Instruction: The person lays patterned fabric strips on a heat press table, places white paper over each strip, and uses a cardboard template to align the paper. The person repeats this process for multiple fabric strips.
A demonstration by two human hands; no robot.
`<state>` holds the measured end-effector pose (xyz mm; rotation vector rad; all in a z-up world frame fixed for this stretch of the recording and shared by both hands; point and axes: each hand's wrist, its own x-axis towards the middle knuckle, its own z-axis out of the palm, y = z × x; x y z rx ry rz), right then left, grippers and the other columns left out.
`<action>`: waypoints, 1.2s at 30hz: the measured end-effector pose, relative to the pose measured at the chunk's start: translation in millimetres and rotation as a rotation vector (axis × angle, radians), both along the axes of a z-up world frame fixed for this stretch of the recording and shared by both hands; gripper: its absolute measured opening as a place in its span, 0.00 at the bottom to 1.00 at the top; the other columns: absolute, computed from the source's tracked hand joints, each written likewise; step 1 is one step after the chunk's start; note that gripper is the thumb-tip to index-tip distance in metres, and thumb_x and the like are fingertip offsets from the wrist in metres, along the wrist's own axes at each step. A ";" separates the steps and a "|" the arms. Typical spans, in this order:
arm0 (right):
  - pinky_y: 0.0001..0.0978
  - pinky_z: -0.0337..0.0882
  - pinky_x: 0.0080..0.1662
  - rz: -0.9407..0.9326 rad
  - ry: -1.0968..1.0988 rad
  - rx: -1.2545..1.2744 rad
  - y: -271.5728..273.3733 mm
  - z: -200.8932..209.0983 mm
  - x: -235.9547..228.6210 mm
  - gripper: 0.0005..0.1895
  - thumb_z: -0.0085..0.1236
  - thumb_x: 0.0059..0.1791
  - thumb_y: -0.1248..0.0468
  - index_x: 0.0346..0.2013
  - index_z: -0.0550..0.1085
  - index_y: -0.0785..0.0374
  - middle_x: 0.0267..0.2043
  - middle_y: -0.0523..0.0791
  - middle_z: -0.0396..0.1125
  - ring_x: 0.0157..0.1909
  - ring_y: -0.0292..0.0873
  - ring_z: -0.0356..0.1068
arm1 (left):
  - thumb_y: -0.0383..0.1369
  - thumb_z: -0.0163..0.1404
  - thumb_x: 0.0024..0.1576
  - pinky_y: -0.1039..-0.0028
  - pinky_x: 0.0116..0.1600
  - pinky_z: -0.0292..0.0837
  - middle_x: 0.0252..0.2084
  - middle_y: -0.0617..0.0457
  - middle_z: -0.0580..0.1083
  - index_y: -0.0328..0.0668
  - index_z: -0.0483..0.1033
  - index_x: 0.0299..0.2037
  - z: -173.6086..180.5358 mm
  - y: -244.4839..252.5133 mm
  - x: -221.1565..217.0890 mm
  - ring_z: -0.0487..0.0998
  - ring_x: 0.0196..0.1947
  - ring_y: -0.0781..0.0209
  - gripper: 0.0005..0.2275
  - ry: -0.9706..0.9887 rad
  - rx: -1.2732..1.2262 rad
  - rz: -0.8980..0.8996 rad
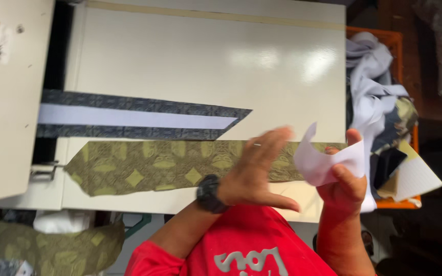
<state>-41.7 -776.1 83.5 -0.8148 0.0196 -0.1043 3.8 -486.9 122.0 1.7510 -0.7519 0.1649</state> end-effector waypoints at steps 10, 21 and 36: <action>0.31 0.74 0.42 0.162 -0.176 -0.093 45.9 65.1 14.4 0.40 0.57 0.54 0.82 0.76 0.53 0.62 0.33 0.53 0.69 0.34 0.42 0.72 | 0.42 0.70 0.47 0.69 0.60 0.71 0.54 0.61 0.75 0.48 0.69 0.60 -34.5 35.7 -13.4 0.74 0.57 0.66 0.31 1.046 -0.603 -0.756; 0.31 0.70 0.40 0.250 -0.171 -0.257 80.5 67.3 20.4 0.43 0.57 0.52 0.81 0.78 0.52 0.63 0.30 0.49 0.67 0.30 0.39 0.69 | 0.38 0.65 0.57 0.75 0.52 0.74 0.42 0.54 0.80 0.35 0.79 0.51 -53.7 76.1 -30.1 0.78 0.46 0.69 0.18 0.828 -0.512 -0.583; 0.38 0.74 0.54 -0.367 0.275 -0.653 -117.3 -37.2 12.4 0.17 0.44 0.63 0.65 0.67 0.62 0.65 0.44 0.50 0.70 0.47 0.43 0.73 | 0.38 0.70 0.40 0.76 0.35 0.75 0.28 0.54 0.81 0.38 0.83 0.32 -87.5 283.1 -114.5 0.80 0.27 0.69 0.15 1.106 0.026 0.198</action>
